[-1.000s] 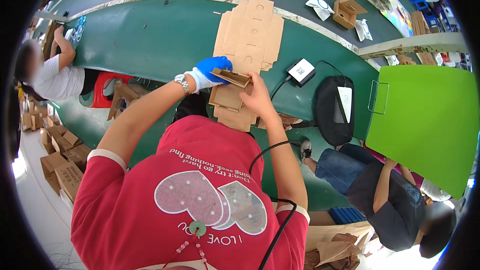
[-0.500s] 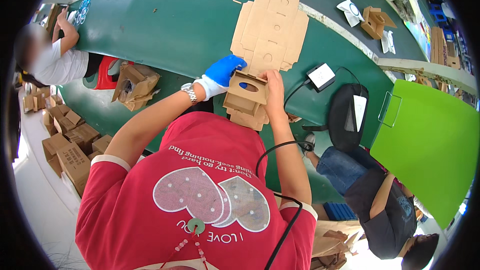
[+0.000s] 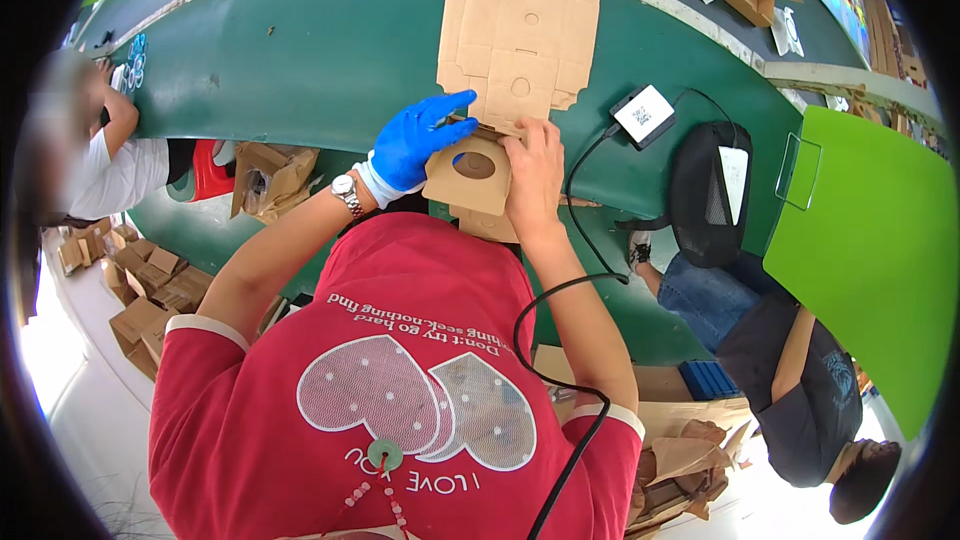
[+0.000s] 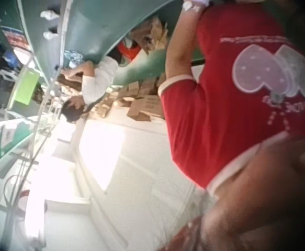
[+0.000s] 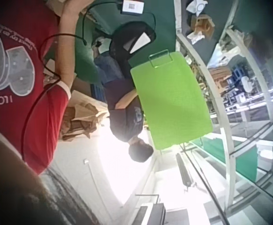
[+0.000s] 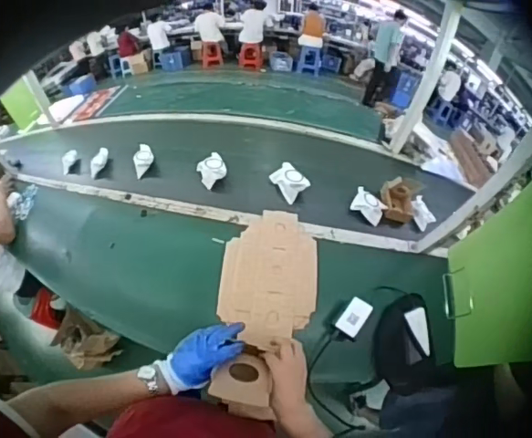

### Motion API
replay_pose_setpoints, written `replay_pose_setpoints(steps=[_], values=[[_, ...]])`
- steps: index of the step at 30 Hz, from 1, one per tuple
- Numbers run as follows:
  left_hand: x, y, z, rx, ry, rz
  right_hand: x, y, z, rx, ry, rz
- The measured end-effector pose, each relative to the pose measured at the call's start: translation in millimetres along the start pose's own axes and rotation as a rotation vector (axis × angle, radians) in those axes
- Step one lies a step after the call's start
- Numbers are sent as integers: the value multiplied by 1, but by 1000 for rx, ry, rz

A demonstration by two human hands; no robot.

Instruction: Manually fold and assemble cardboard structural components at a production station.

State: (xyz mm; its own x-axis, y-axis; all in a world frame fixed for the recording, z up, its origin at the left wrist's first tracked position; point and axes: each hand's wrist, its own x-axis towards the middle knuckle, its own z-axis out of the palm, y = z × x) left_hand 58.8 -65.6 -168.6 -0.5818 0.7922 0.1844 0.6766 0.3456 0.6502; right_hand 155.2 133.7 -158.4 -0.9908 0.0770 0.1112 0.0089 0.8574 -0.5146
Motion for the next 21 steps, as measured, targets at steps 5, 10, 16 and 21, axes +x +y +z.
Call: replay_pose_setpoints(steps=[5, 10, 16, 21], values=[[3, -1, -5, 140, 46, 116, 3, 1, 3, -47, -26, -18], [6, 1, -5, 89, 49, 117, 3, 2, 5, -41, -28, -24], [6, -17, 14, 39, -40, -85, -4, 10, 21, 49, 65, -80], [18, -32, 21, 92, -29, 34, 2, 4, 13, 305, 156, 59]])
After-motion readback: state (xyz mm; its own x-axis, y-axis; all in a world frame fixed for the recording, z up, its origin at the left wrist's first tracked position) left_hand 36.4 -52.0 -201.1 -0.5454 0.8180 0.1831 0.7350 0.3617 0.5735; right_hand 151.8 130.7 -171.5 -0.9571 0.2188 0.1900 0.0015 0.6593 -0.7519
